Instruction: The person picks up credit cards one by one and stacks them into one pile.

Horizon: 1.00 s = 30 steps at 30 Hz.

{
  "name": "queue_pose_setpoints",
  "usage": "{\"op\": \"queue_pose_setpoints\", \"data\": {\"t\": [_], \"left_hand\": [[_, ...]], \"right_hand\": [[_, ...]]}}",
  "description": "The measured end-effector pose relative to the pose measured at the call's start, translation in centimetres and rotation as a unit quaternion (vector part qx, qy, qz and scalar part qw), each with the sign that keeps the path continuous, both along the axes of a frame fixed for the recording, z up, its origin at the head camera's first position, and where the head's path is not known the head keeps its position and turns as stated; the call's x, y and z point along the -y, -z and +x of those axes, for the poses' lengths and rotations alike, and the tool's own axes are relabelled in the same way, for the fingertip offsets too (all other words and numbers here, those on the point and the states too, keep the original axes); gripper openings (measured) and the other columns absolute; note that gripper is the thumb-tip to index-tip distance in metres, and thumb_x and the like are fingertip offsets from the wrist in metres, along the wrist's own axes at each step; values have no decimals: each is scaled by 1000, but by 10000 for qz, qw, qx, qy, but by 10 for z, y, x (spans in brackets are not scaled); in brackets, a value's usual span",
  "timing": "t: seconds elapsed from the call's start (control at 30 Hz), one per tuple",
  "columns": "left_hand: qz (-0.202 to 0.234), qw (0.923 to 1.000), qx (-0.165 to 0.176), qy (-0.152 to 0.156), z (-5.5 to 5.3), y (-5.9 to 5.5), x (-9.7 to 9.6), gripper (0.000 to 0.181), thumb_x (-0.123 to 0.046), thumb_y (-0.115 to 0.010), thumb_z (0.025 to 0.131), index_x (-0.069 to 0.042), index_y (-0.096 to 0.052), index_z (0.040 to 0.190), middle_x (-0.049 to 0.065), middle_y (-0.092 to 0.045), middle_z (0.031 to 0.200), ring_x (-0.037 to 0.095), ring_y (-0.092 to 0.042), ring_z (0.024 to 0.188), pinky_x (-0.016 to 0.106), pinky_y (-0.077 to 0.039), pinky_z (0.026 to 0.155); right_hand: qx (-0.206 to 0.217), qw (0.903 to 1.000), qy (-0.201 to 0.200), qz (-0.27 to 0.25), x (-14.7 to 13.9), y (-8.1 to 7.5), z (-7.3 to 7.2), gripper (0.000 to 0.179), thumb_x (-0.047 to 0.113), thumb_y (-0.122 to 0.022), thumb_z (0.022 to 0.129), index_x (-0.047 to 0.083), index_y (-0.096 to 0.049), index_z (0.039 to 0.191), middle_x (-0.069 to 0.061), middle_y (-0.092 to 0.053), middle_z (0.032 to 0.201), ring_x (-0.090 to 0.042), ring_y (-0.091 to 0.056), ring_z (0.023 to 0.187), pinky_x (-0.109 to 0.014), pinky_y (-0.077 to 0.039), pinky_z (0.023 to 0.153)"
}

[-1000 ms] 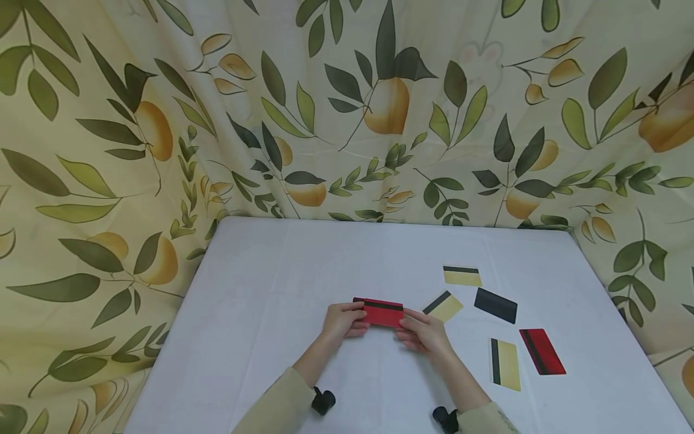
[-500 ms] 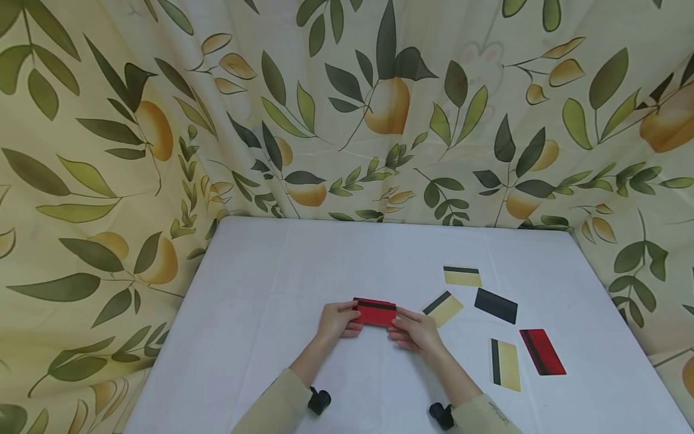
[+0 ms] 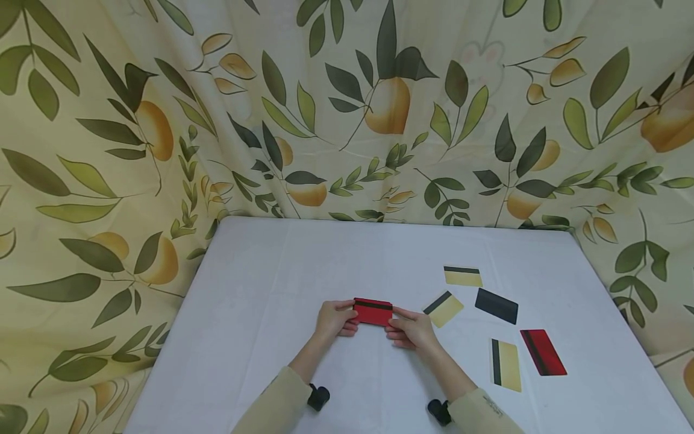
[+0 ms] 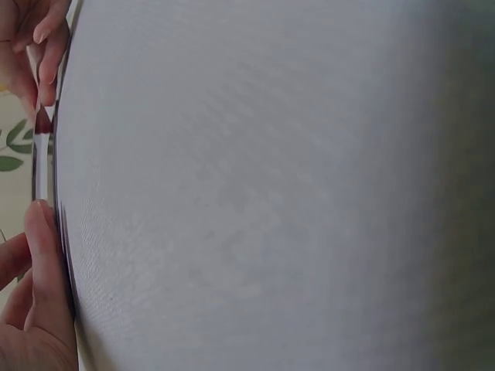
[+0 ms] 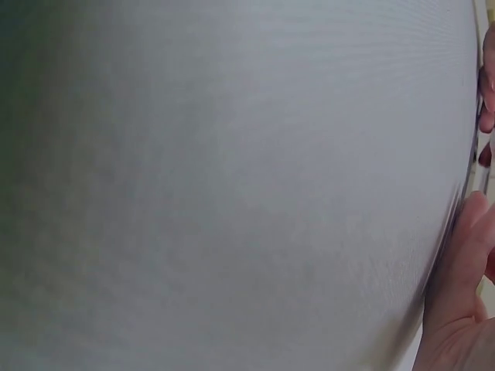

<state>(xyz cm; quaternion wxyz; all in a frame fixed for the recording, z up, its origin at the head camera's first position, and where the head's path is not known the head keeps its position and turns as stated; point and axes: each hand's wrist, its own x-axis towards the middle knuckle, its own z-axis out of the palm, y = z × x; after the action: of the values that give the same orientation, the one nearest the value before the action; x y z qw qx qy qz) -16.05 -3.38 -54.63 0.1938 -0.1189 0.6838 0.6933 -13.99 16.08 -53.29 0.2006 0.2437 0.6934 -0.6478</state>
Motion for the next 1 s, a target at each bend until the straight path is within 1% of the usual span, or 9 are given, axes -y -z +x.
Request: {"op": "queue_pose_setpoints", "data": {"t": [0.2, 0.43, 0.73, 1.0], "left_hand": [[-167, 9998, -134, 13, -2, 1, 1, 36, 2, -61, 82, 4, -59, 117, 12, -65, 63, 11, -58, 45, 26, -54, 46], [-459, 9986, -264, 43, -3, 4, 1, 34, 0, -63, 81, 2, -61, 115, 11, -64, 61, 12, -59, 44, 26, -53, 45], [-579, 9973, -439, 107, -4, 7, 3, 33, -2, -63, 82, 2, -62, 114, 9, -63, 58, 12, -58, 44, 25, -53, 44], [-666, 9966, -478, 27, -4, 8, 2, 31, -3, -65, 81, 1, -64, 112, 9, -63, 57, 12, -59, 43, 25, -53, 44]], "right_hand": [[-19, 10000, -29, -30, 2, 1, -2, 46, 10, -62, 87, 3, -50, 130, -10, -69, 76, -15, -66, 58, -22, -52, 48], [-52, 9999, -53, 126, 4, 3, -3, 45, 10, -62, 86, 5, -50, 130, -8, -69, 74, -14, -64, 56, -21, -51, 46], [-183, 9996, -69, 201, 5, 5, -4, 47, 9, -63, 85, 4, -49, 130, -9, -68, 70, -15, -64, 53, -20, -49, 45], [-229, 9994, 1, 276, 6, 8, -7, 49, 8, -64, 84, 5, -50, 130, -8, -67, 66, -15, -62, 49, -19, -48, 43]]}}
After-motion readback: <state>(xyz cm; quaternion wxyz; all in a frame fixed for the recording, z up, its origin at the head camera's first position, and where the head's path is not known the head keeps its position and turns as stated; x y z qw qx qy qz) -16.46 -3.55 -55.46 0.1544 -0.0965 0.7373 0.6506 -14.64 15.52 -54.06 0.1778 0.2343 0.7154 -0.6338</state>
